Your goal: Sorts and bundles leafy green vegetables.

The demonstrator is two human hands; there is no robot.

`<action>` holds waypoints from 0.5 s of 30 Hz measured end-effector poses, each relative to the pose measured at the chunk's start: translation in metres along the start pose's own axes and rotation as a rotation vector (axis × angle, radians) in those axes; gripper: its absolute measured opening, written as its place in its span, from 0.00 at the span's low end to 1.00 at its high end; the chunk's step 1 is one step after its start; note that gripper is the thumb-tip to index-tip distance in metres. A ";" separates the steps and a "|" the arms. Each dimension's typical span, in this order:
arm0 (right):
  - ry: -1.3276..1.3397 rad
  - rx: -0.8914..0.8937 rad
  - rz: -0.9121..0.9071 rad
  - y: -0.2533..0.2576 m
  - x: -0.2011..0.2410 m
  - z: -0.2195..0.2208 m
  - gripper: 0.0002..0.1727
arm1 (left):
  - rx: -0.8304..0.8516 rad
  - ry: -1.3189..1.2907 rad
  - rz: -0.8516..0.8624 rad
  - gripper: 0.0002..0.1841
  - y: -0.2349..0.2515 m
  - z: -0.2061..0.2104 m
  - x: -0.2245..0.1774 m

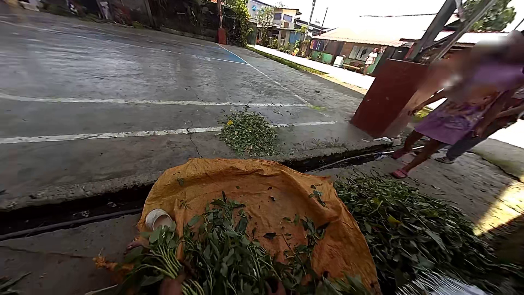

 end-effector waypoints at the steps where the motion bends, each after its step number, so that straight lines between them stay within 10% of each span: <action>1: -0.043 0.026 0.019 0.007 -0.002 -0.007 0.23 | 0.023 0.015 0.013 0.09 0.011 -0.006 0.015; 10: -0.471 0.493 -0.033 0.048 -0.012 0.032 0.23 | 0.011 0.028 -0.242 0.07 0.017 0.004 0.055; 15: -0.306 0.329 -0.105 0.033 0.020 0.029 0.25 | -0.012 0.005 -0.224 0.07 0.021 0.008 0.054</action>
Point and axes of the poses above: each hand's wrist, its own y-axis towards the middle knuckle, its own z-axis out of the palm, x = y × z, the point moved 5 cm from there along y, towards the middle knuckle, and after that the axes turned 5 degrees about -z, right-handed, at the moved point
